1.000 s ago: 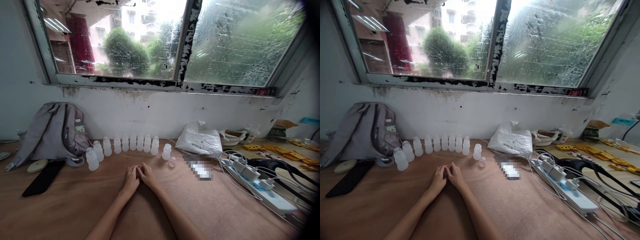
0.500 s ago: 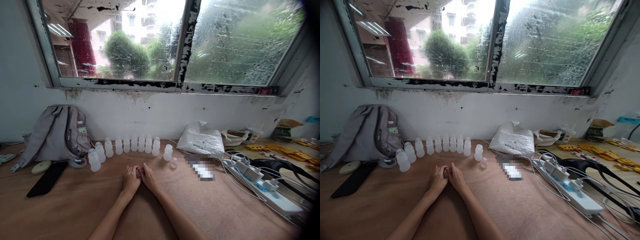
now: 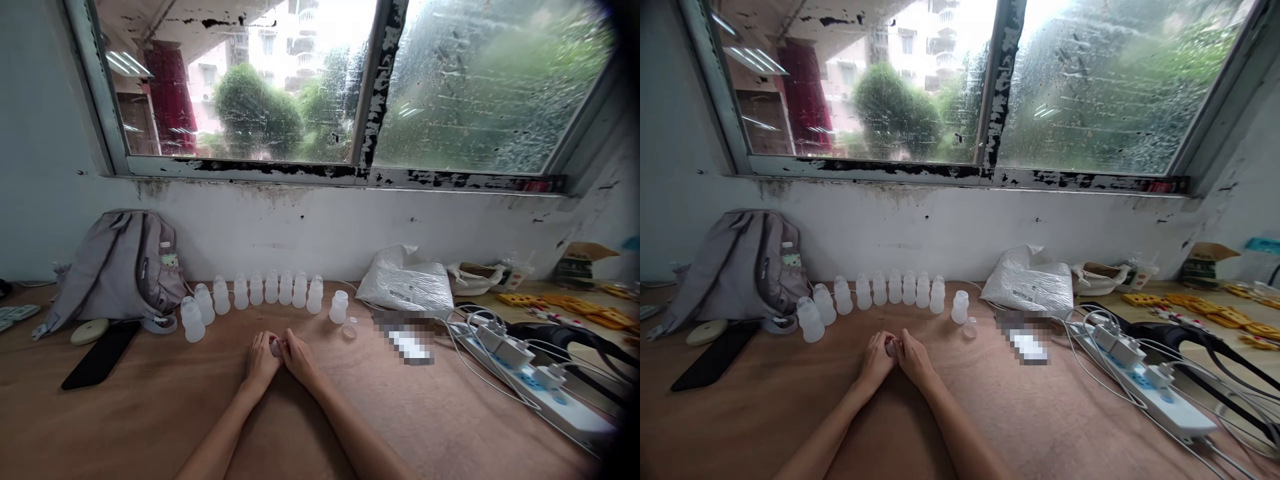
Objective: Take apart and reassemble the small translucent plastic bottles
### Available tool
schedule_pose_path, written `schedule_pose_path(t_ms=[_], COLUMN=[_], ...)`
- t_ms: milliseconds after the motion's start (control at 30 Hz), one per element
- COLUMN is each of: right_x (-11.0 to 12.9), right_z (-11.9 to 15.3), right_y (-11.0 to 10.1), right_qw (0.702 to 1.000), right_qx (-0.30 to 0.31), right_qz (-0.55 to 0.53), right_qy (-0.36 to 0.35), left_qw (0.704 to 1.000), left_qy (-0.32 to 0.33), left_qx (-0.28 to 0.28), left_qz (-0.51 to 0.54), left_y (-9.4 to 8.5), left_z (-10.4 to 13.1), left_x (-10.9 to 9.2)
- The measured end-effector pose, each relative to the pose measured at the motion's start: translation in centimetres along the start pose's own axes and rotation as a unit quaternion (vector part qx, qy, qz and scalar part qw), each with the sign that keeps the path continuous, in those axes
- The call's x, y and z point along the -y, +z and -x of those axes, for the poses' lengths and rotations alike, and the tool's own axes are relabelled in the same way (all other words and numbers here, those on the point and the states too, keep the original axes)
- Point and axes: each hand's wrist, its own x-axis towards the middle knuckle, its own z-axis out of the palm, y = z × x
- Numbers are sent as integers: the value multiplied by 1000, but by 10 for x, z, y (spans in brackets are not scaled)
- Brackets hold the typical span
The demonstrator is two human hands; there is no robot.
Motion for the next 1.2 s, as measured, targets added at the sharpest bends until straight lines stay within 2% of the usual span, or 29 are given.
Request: schedule_pose_path(t_ms=[367,800,867,1033,1200], right_x=[-1,0,0,-5,-8], right_z=[-3,-4,-5,-9,-9], right_y=[1,-2,-4,-10,-8], right_qw=[1000,993,991,973,981], right_qx=[-7,-41,-54,-100,-101], right_qz=[-30,-89,-100,-161,-116], right_qy=[6,62,73,133,121], left_qw=[1000,998,997,992,992], left_qy=[9,21,11,-62,-58], left_qx=[4,-16,-15,15,-11], left_qz=[21,57,70,105,113], left_y=[1,1,0,-3,0], left_z=[1,-1,-1,-2,-4], left_x=[-2,-6,-5,-2,4])
